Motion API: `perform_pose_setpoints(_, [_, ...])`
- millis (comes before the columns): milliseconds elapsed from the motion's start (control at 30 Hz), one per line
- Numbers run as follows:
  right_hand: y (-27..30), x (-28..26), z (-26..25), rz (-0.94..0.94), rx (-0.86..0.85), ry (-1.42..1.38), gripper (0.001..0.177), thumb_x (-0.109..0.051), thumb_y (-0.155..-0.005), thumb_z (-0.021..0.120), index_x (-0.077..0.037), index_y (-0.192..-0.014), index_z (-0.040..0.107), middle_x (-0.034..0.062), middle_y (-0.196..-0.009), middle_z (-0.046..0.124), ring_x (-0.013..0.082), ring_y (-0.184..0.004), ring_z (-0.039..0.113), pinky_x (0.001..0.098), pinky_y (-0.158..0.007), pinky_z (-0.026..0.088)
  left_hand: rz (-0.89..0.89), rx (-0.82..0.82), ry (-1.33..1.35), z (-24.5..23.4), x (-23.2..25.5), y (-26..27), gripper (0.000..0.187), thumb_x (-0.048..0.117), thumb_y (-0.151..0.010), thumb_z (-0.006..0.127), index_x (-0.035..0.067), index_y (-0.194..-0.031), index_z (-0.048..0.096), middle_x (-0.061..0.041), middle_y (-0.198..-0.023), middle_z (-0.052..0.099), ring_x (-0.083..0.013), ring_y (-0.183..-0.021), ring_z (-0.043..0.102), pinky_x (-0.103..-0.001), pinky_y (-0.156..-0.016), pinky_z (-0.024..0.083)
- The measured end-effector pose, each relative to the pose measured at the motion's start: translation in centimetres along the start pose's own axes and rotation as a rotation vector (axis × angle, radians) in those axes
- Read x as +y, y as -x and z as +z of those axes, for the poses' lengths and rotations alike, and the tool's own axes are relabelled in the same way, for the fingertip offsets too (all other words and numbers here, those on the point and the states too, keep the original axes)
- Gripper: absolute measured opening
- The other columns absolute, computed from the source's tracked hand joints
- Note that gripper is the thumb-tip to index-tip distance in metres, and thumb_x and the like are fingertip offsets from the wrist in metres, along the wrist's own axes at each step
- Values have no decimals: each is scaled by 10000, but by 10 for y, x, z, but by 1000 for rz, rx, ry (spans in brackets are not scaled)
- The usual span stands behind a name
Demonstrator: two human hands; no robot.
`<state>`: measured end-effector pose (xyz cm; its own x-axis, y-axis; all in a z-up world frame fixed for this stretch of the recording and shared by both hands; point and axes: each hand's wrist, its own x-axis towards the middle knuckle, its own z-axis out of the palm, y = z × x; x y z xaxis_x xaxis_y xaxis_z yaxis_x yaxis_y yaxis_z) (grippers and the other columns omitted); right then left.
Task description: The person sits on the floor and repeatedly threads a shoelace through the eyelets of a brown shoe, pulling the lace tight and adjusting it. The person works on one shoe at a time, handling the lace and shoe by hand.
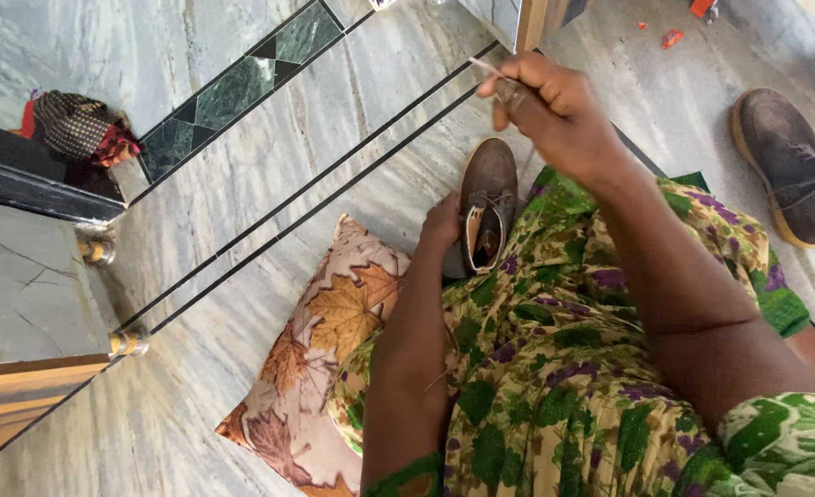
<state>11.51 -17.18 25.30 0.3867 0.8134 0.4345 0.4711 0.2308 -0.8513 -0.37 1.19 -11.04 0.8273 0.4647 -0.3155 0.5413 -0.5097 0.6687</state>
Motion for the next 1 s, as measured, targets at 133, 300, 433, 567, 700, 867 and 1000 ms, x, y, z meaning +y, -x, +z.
perform_pose_setpoints(133, [11, 14, -23, 173, 57, 125, 208, -149, -1180, 501, -37, -1157, 674, 51, -824, 643, 84, -695, 587, 228, -609, 476, -114, -52, -134, 10, -10, -14, 289, 195, -1092, 506, 10, -1289, 607, -294, -1248, 687, -433, -1168, 650, -495, -989, 510])
perform_pose_setpoints(300, [19, 25, -56, 221, 319, -2, 159, -175, -1183, 540, -80, -1164, 666, 30, -764, 613, 69, -632, 474, 231, -582, 345, -272, -120, 363, -21, 14, -11, 383, 163, -947, 590, 43, -1310, 614, -247, -1135, 713, -364, -936, 689, -465, -784, 548])
perform_pose_setpoints(433, [-8, 38, -54, 88, 315, -55, 78, -132, -1210, 598, -79, -1200, 655, 35, -924, 624, 69, -743, 544, 235, -645, 433, -173, 82, 362, -62, 51, 6, 446, 361, -961, 574, 81, -1307, 597, -87, -1158, 687, -246, -920, 709, -436, -748, 620])
perform_pose_setpoints(567, [-79, 49, -6, 174, 180, 247, 190, -92, -1109, 588, -132, -1261, 694, 40, -1050, 712, 87, -865, 674, 222, -707, 546, -118, -73, 272, -80, 74, 30, 591, 581, -885, 696, 72, -1185, 724, -111, -1097, 753, -230, -966, 715, -374, -845, 565])
perform_pose_setpoints(700, [-129, 45, 78, -324, -8, -214, 166, 26, -1074, 608, -62, -1213, 623, 97, -1170, 684, 136, -971, 726, 261, -781, 628, -102, -217, 127, -67, 81, 34, 625, 571, -807, 747, 58, -1164, 738, -141, -1115, 761, -262, -994, 726, -383, -875, 575])
perform_pose_setpoints(867, [-104, 51, 167, -74, -91, -565, 157, -31, -1092, 542, -87, -1178, 660, 64, -1069, 735, 126, -961, 742, 275, -872, 666, 50, -126, 72, -28, 60, 6, 512, 422, -834, 715, 51, -1187, 740, -163, -1120, 765, -287, -980, 725, -410, -862, 571])
perform_pose_setpoints(1000, [-116, 73, 180, 55, -50, -568, 172, -10, -1064, 591, -63, -1194, 692, 83, -1097, 735, 129, -925, 687, 283, -830, 636, 94, -139, 29, -22, 30, 1, 436, 303, -856, 690, 46, -1205, 741, -180, -1124, 768, -307, -969, 723, -432, -852, 567])
